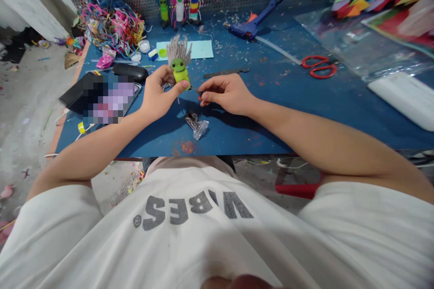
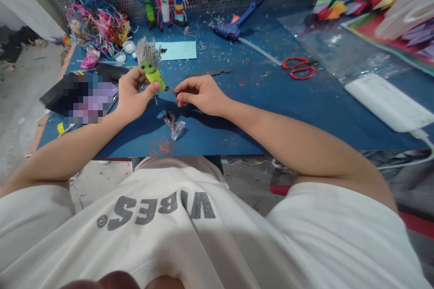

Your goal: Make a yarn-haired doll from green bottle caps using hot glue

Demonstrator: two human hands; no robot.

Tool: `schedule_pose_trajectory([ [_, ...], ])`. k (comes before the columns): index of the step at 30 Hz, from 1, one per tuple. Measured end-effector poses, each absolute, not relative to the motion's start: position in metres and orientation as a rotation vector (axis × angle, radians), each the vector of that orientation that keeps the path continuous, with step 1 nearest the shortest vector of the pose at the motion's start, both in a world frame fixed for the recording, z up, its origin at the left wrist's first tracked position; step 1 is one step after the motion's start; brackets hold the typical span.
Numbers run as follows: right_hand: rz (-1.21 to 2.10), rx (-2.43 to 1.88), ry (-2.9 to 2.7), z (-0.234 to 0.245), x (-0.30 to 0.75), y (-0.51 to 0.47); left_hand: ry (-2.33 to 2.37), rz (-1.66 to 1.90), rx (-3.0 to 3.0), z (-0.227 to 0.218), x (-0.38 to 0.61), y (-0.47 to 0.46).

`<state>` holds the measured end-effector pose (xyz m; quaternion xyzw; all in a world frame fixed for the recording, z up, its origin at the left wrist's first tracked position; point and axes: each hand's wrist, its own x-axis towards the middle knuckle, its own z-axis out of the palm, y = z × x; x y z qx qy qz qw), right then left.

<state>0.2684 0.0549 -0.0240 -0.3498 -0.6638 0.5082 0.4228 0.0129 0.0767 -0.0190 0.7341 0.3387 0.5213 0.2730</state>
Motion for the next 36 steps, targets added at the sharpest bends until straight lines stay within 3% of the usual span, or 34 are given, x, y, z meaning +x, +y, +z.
schedule_pose_trajectory([
  [20, 0.965, -0.892, -1.892, -0.0284, 0.2708, 0.0578, 0.994, 1.339, 2.034, -0.0166, 0.0146, 0.0728],
  [36, 0.935, -0.95, -1.875, -0.0308, 0.271, 0.0585, 1.015, 1.281, 2.031, -0.0168, 0.0143, 0.0717],
])
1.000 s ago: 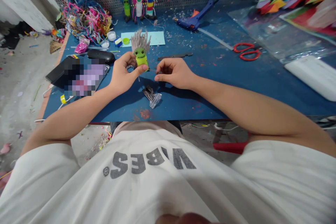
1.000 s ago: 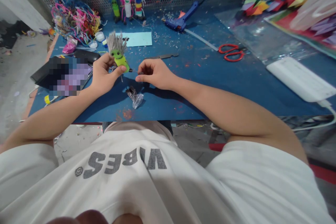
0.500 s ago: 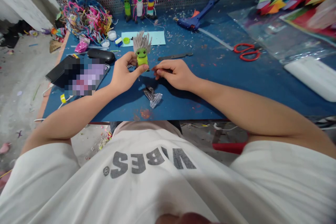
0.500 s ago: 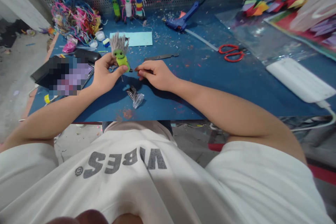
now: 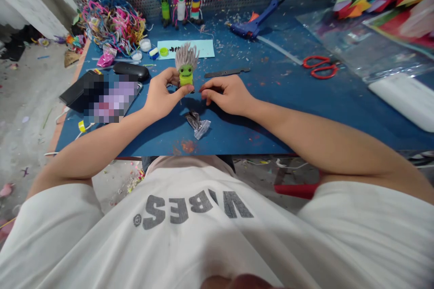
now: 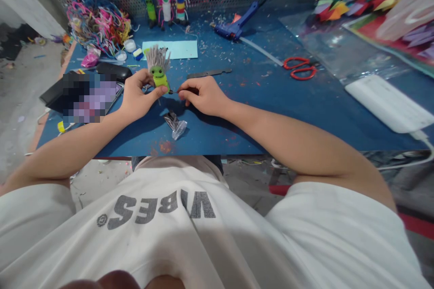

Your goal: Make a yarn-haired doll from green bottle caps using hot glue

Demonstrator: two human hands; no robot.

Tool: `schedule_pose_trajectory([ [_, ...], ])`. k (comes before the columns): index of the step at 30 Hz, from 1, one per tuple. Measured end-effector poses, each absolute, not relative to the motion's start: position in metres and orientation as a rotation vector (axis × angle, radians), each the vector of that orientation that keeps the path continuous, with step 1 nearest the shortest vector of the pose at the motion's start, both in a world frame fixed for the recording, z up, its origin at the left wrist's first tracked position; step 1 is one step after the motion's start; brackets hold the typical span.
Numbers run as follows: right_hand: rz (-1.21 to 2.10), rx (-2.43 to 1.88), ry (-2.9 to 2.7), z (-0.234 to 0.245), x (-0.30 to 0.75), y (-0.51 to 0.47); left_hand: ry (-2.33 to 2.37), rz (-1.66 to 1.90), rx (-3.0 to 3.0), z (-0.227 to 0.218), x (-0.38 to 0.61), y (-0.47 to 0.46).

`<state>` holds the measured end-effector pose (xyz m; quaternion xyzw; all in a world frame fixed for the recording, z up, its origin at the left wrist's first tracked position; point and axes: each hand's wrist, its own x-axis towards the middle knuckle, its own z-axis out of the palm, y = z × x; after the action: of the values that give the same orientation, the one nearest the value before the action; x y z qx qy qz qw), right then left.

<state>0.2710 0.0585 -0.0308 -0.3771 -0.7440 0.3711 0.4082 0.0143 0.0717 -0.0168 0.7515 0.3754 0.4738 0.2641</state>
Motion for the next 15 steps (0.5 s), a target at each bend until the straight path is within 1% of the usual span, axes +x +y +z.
schedule_pose_trajectory([
  [3, 0.867, -0.949, -1.938, -0.029, 0.273, 0.057, 1.017, 1.264, 2.021, -0.02, 0.015, 0.073],
  [7, 0.678, -0.952, -2.079, -0.028, 0.276, 0.06, 1.048, 1.221, 2.016, -0.027, 0.015, 0.078],
  [12, 0.725, -0.963, -2.159, -0.031, 0.278, 0.064, 1.067, 1.143, 2.046, -0.035, 0.012, 0.086],
  [15, 0.658, -0.954, -2.18, -0.031, 0.276, 0.063, 1.077, 1.129, 2.058, -0.039, 0.012, 0.091],
])
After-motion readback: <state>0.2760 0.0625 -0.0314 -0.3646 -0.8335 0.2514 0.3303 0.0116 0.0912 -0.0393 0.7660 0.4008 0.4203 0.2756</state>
